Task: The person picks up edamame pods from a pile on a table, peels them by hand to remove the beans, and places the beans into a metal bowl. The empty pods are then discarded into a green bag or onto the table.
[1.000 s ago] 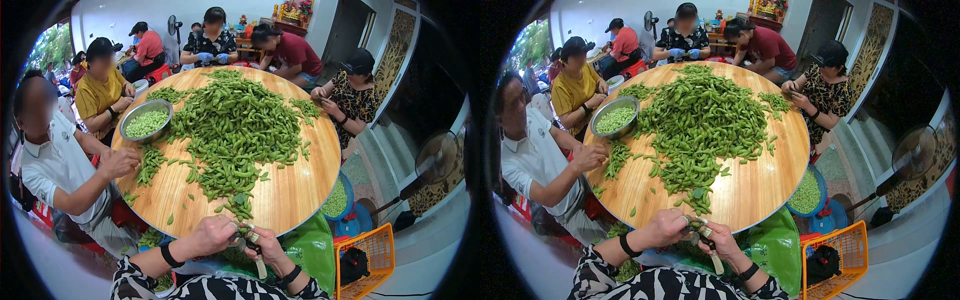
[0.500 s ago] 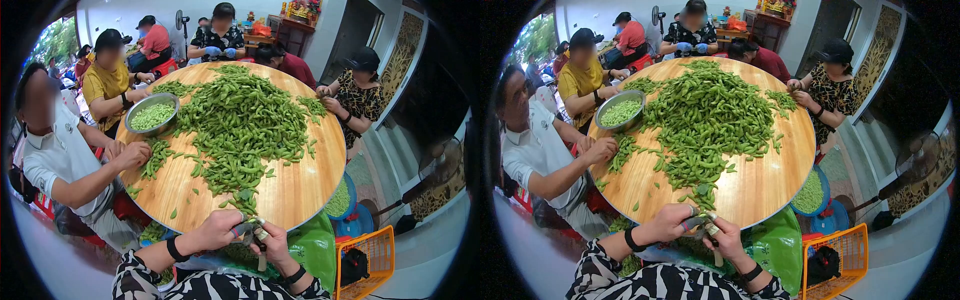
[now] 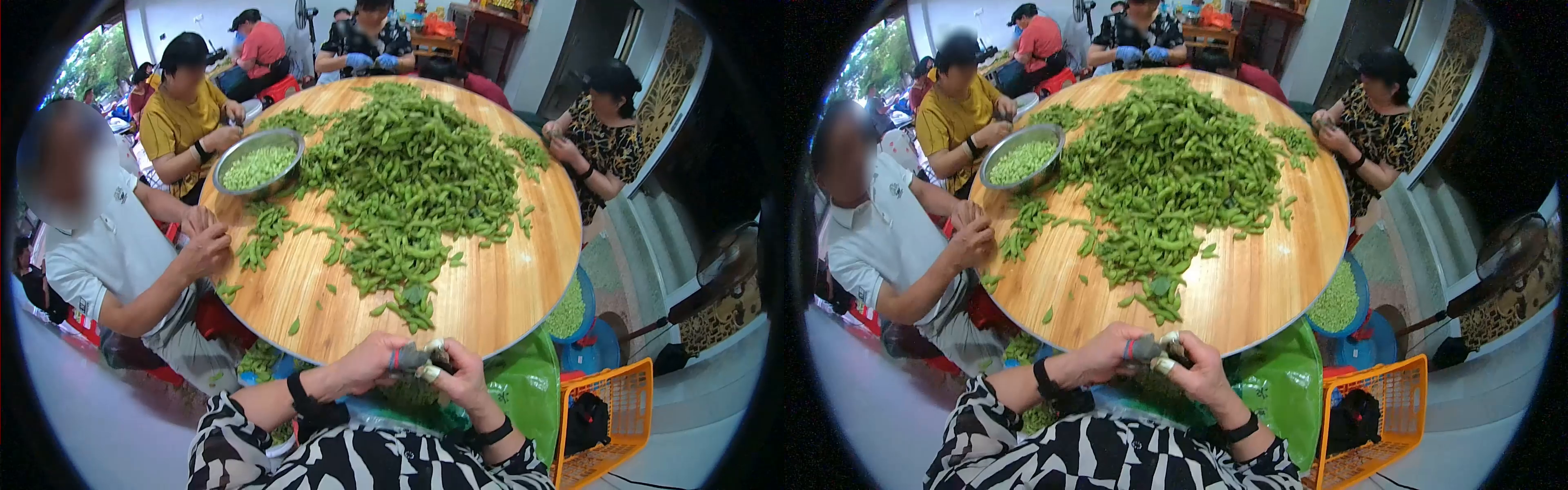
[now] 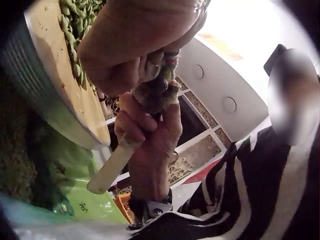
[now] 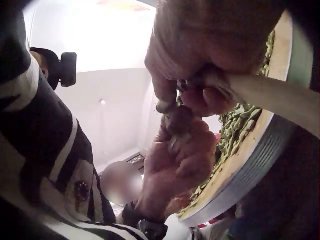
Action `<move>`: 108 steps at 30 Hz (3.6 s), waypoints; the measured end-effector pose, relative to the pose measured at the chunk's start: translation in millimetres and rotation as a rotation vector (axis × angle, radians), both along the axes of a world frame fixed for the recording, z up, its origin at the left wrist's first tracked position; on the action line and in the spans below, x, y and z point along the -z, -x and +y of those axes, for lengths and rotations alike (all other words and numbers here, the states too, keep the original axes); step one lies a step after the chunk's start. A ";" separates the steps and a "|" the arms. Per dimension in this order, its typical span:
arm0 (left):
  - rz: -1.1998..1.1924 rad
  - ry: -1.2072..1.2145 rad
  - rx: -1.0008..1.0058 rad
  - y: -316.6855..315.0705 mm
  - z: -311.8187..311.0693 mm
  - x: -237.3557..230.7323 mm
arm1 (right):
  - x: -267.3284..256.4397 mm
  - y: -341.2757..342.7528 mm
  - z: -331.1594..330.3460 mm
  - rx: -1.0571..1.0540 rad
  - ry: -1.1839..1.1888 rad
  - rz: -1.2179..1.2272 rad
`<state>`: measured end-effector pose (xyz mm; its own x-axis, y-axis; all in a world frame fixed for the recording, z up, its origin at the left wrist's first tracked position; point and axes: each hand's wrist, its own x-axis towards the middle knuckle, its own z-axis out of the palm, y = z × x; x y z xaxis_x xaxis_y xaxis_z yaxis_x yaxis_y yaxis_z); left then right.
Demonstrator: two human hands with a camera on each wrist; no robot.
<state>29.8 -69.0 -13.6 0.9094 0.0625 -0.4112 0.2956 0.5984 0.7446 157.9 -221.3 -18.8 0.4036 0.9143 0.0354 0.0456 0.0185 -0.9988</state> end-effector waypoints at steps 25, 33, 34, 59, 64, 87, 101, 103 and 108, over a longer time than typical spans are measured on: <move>0.132 -1.614 0.867 94.4 51.5 -57.0 | 9.2 -9.6 -9.5 -0.272 -0.001 -0.446; -0.421 -1.894 0.255 6.9 78.3 -16.8 | -2.2 -0.9 -6.5 -0.190 0.174 0.040; -0.552 -1.959 0.218 -1.7 82.0 -8.1 | -0.4 -1.1 -7.9 -0.206 0.187 0.077; -0.228 -0.733 -0.147 -10.3 -5.7 5.4 | 5.5 11.3 -3.5 -0.009 -0.015 0.358; -0.242 -0.917 -0.162 -9.0 -6.7 -0.1 | 5.8 11.8 -3.5 0.011 -0.052 0.304; -0.081 -0.606 -0.021 0.9 -12.2 -4.0 | 15.6 1.2 -9.9 0.069 -0.060 -0.269; -0.309 -1.661 0.209 -12.3 36.2 -28.6 | 10.3 -4.2 -13.6 -0.112 -0.010 -0.249; -0.438 -1.855 0.127 -37.4 35.5 -16.1 | 9.6 -7.6 -19.0 -0.115 0.056 -0.065; -0.423 -1.884 0.125 -57.2 34.3 6.2 | 5.8 -2.9 -18.7 -0.005 0.065 0.163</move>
